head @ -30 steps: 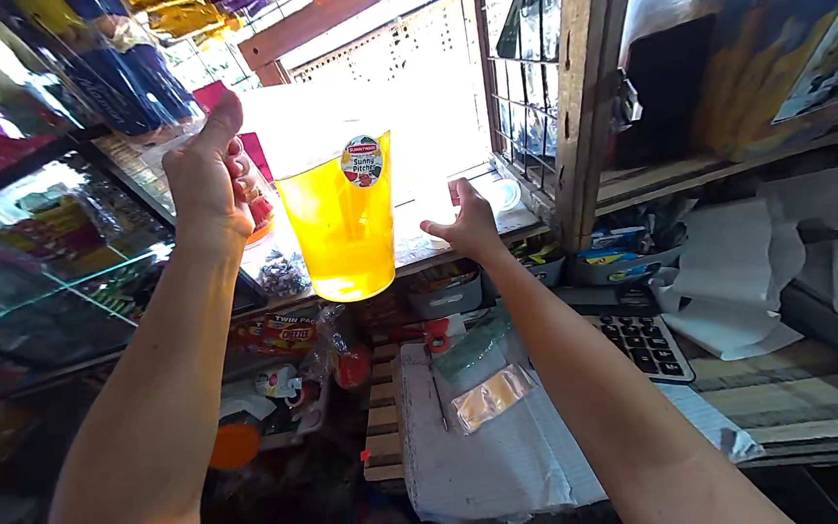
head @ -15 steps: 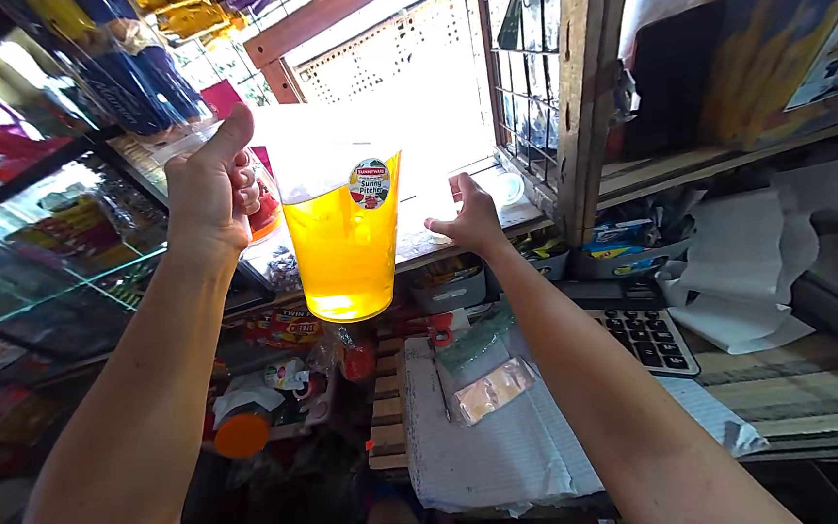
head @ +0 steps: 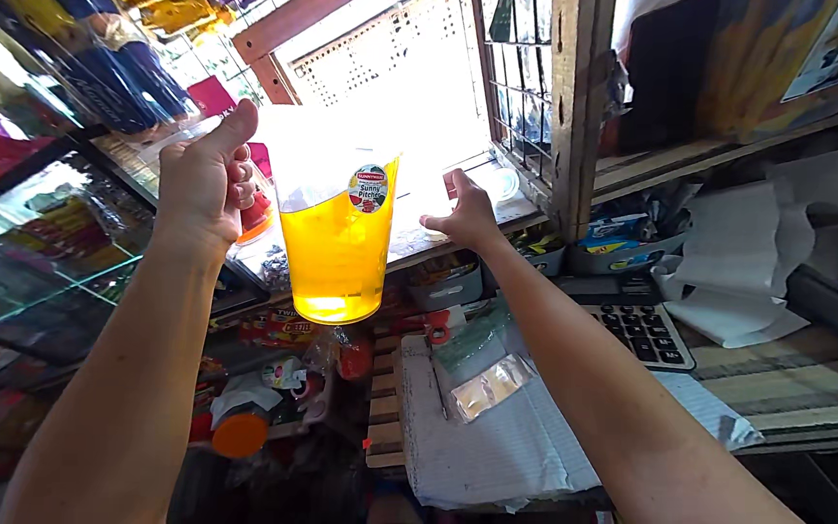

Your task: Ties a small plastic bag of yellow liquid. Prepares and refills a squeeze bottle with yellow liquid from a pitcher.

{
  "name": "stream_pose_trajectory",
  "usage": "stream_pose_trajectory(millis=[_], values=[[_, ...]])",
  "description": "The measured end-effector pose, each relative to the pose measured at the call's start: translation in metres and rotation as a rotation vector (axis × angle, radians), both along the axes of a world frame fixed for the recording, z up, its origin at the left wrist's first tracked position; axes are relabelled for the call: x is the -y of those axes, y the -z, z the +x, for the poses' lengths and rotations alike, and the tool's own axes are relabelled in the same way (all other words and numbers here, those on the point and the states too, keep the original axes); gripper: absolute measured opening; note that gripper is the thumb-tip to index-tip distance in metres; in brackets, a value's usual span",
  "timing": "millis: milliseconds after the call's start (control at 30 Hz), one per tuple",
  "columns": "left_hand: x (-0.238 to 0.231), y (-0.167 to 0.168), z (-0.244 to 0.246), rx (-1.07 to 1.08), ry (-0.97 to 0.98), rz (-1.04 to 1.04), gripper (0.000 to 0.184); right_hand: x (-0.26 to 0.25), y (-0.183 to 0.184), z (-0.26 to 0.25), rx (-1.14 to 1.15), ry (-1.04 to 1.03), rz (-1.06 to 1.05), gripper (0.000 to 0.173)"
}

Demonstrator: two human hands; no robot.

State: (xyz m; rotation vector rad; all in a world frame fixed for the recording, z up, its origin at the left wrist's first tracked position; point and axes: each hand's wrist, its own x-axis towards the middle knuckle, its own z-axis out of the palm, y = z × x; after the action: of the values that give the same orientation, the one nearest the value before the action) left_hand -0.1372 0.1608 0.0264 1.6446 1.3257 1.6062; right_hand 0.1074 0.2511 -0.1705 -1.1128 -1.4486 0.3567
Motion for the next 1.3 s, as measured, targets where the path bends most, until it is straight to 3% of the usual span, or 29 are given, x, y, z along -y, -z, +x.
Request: stream_pose_trajectory(millis=[1300], values=[[0.000,-0.019,0.003,-0.131,-0.028,-0.087,0.032,-0.002,0.002,0.001,0.005,-0.006,0.015,0.068]])
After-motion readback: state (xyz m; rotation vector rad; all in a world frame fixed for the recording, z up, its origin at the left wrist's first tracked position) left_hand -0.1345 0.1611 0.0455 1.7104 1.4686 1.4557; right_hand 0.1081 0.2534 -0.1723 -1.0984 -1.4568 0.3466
